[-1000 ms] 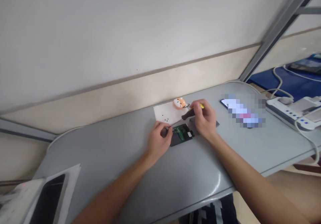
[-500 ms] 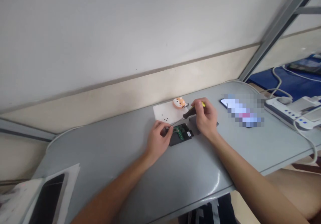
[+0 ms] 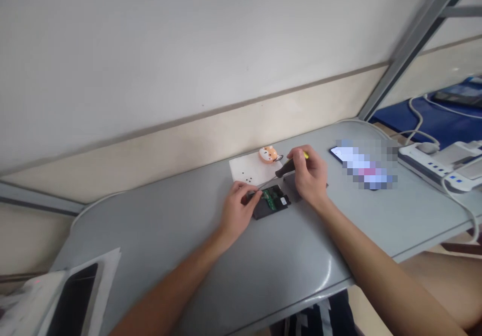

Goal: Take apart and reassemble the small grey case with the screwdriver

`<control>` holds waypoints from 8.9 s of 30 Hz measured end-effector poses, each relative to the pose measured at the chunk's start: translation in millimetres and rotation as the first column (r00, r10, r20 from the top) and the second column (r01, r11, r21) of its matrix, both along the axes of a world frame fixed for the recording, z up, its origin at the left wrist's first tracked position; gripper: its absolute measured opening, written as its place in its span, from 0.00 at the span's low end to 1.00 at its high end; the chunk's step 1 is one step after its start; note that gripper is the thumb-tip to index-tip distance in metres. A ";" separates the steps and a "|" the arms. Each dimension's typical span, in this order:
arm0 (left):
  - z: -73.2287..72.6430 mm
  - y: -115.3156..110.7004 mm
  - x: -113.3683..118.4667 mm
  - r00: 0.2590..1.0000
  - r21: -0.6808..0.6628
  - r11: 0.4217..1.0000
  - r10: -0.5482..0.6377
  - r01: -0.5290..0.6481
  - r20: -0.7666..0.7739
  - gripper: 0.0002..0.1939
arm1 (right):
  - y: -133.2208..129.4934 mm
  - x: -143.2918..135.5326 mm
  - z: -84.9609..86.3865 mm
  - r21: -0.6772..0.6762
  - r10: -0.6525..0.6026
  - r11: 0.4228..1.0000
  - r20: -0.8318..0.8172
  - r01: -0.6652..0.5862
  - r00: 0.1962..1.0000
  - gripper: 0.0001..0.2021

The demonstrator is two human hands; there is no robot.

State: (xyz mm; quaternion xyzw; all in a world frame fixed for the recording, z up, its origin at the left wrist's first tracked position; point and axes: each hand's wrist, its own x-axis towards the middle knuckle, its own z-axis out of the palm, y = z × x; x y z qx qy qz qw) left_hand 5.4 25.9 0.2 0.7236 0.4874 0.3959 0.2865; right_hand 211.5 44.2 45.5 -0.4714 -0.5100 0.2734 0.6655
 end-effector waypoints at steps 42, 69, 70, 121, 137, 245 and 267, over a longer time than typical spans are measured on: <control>7.2 -3.3 3.5 0.992 0.025 0.999 0.037 -0.034 -0.120 0.04 | 3.6 -3.2 -5.9 -0.063 0.062 0.996 0.014 -0.061 0.998 0.18; 5.0 -0.6 1.1 0.973 -0.012 0.992 0.121 -0.126 -0.198 0.11 | -2.7 -5.5 -11.8 -0.108 0.115 0.989 0.182 -0.097 0.977 0.16; 5.1 -0.7 1.2 0.972 -0.011 0.992 0.120 -0.125 -0.200 0.11 | -3.2 -5.7 -11.9 -0.108 0.107 0.990 0.197 -0.087 0.975 0.16; 8.9 -8.8 17.5 0.939 0.024 0.991 0.130 -0.129 -0.317 0.08 | 6.5 -25.1 8.2 0.075 0.266 0.949 0.328 -0.305 0.906 0.19; 8.7 -5.1 10.1 0.938 0.050 0.992 0.125 -0.115 -0.322 0.09 | 15.1 -23.1 6.9 -0.047 0.514 0.858 0.123 -0.512 0.849 0.20; 7.1 -4.2 7.2 0.943 0.075 0.992 0.119 -0.100 -0.310 0.11 | 24.2 -21.9 10.9 0.036 0.588 0.679 -0.625 -0.733 0.514 0.23; 7.2 -4.4 5.8 0.941 0.064 0.994 0.104 -0.088 -0.324 0.10 | 28.8 -27.7 3.5 0.021 0.538 0.782 -0.527 -0.622 0.658 0.23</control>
